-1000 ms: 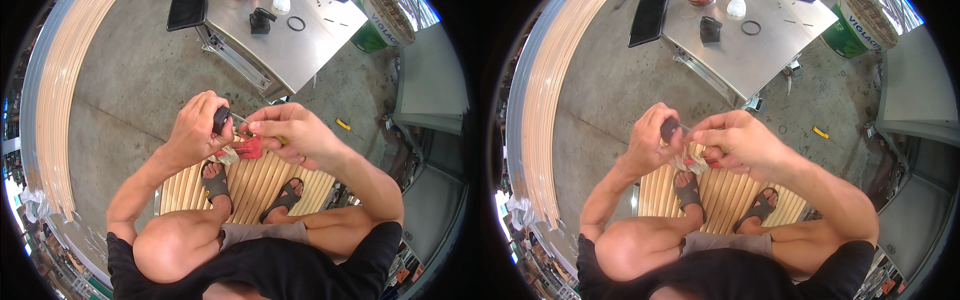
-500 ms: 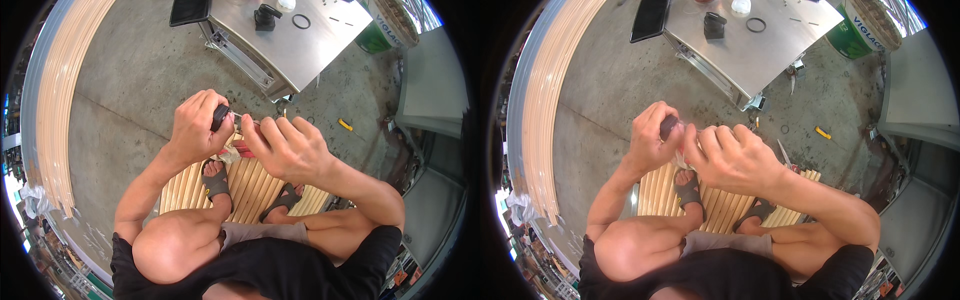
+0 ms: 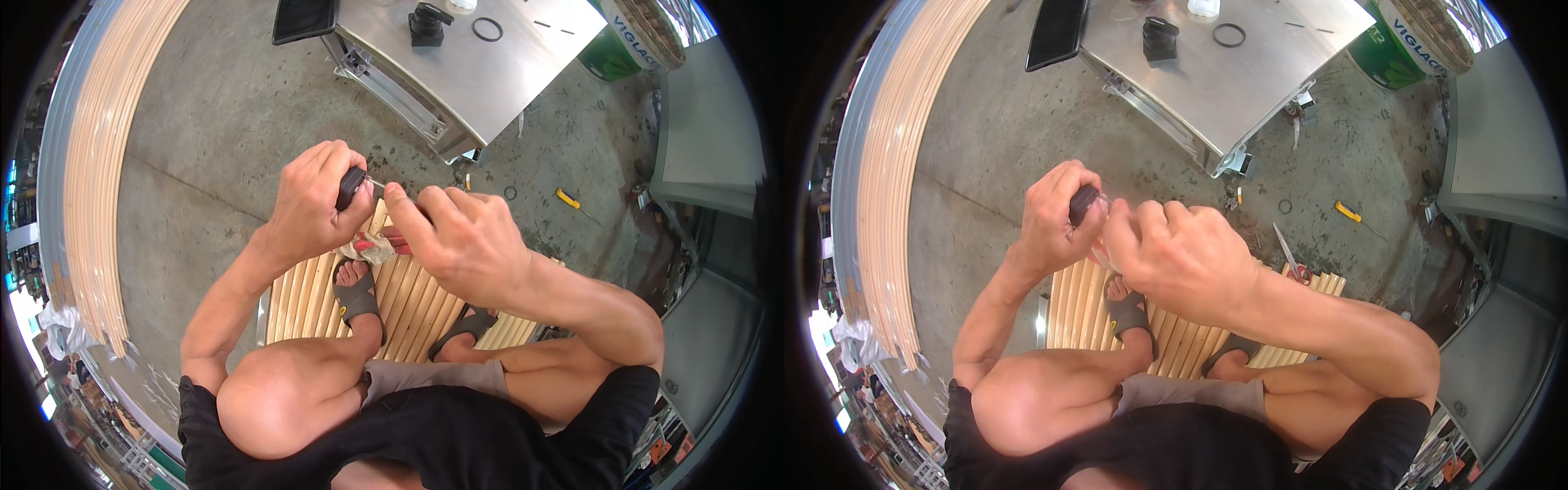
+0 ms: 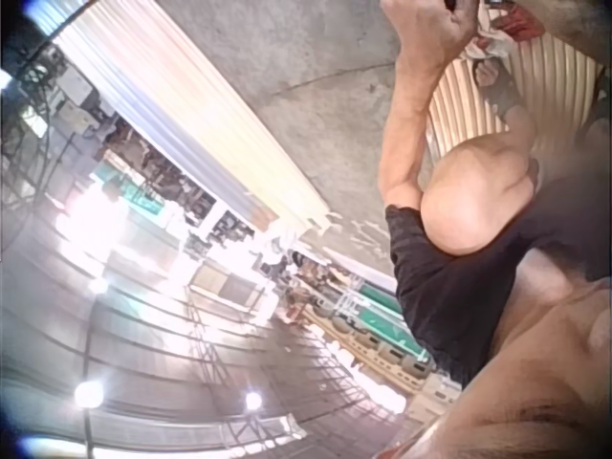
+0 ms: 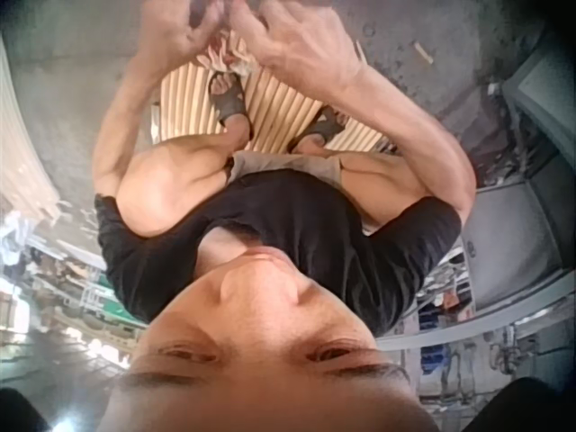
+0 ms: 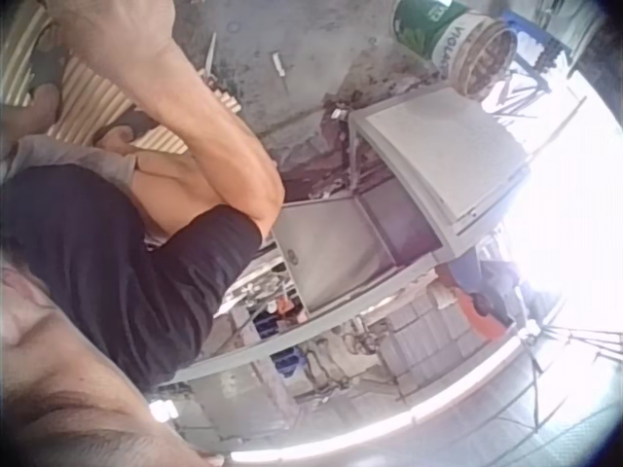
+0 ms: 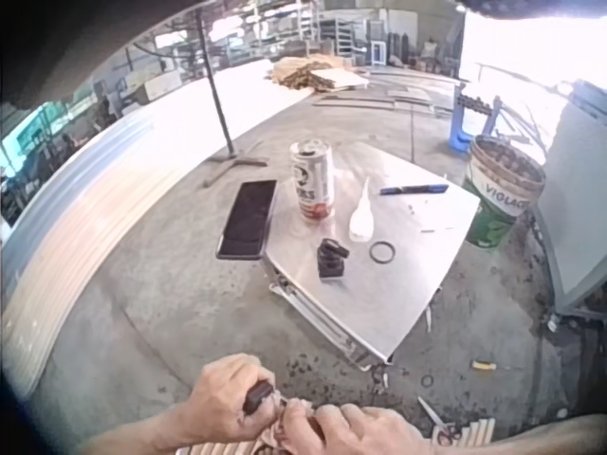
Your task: The person disassembles and reassembles a black valve component by removing and replacing small screws using a screwdriver, handling an O-ring and a secondary metal part.
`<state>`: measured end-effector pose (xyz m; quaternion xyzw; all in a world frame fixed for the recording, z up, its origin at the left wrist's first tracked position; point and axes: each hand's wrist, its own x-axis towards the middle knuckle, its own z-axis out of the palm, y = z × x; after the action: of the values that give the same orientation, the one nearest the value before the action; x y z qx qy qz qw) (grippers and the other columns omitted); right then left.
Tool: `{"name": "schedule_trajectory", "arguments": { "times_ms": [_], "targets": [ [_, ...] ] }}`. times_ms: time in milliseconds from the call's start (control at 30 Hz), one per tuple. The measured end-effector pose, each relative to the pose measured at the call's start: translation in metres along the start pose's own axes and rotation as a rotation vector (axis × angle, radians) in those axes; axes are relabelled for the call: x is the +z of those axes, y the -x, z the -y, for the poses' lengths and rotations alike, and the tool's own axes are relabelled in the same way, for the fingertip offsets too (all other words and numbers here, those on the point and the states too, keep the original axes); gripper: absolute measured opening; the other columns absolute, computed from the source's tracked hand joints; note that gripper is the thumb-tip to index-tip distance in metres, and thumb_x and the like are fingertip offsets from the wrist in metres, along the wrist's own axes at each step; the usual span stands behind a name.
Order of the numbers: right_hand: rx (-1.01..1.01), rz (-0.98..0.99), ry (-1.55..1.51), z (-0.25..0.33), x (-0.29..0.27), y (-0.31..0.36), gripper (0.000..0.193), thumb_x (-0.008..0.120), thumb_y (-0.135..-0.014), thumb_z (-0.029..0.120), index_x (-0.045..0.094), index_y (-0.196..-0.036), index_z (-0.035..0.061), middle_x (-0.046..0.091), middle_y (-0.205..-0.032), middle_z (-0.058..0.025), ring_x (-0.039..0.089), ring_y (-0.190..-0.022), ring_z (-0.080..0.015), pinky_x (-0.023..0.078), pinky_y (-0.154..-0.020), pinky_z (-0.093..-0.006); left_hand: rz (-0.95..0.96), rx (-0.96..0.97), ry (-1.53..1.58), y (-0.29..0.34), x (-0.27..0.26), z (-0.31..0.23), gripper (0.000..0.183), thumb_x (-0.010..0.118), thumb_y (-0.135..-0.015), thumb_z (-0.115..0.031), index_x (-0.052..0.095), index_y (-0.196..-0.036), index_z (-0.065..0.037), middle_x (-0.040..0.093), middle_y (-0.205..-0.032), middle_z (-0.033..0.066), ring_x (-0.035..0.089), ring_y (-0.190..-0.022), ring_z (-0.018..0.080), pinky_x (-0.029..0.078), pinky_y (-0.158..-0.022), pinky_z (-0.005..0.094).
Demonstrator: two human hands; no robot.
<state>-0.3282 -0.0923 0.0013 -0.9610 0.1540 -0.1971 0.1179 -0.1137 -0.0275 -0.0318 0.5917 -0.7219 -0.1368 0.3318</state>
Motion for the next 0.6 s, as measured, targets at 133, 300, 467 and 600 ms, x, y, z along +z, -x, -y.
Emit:
{"name": "schedule_trajectory", "arguments": {
  "times_ms": [133, 300, 467, 600],
  "targets": [
    [0.295, 0.085, -0.512, -0.01, -0.003, 0.0, 0.026, 0.069, -0.082, 0.006, 0.066, -0.106, -0.0031, 0.059, -0.069, -0.0114, 0.062, -0.055, -0.024, 0.051, -0.053, -0.0341, 0.021, 0.051, -0.013, -0.002, -0.002, -0.001, 0.016, 0.066, -0.08, -0.009, 0.057, -0.088, 0.0, 0.054, -0.077, 0.014, 0.056, -0.07, 0.0345, 0.047, -0.063, 0.0433],
    [1.01, 0.278, -1.47, -0.022, -0.015, -0.019, 0.013, 0.064, -0.09, 0.0, 0.062, -0.102, -0.0047, 0.056, -0.064, -0.0062, 0.045, -0.048, -0.01, 0.033, -0.042, -0.0306, 0.03, 0.062, 0.023, 0.002, 0.001, 0.001, 0.015, 0.066, -0.078, -0.004, 0.056, -0.089, -0.001, 0.052, -0.076, 0.0122, 0.053, -0.067, 0.0309, 0.044, -0.06, 0.0406],
    [1.325, 0.363, -1.817, -0.028, -0.011, -0.016, 0.018, 0.065, -0.091, 0.005, 0.062, -0.105, -0.0064, 0.054, -0.067, -0.002, 0.045, -0.052, -0.0052, 0.028, -0.041, -0.0237, -0.019, 0.057, 0.013, 0.006, 0.011, 0.003, 0.015, 0.066, -0.079, -0.005, 0.057, -0.09, -0.001, 0.054, -0.077, 0.0123, 0.055, -0.068, 0.0313, 0.045, -0.062, 0.0407],
    [1.009, 0.348, -1.445, -0.04, 0.001, -0.009, 0.023, 0.068, -0.085, 0.007, 0.063, -0.104, -0.0048, 0.058, -0.07, -0.005, 0.051, -0.054, -0.0121, 0.04, -0.046, -0.0324, 0.007, -0.022, -0.004, 0.008, 0.022, 0.007, 0.017, 0.068, -0.081, -0.011, 0.058, -0.09, -0.001, 0.058, -0.08, 0.0137, 0.06, -0.074, 0.0345, 0.049, -0.066, 0.0435]
  ]
}}
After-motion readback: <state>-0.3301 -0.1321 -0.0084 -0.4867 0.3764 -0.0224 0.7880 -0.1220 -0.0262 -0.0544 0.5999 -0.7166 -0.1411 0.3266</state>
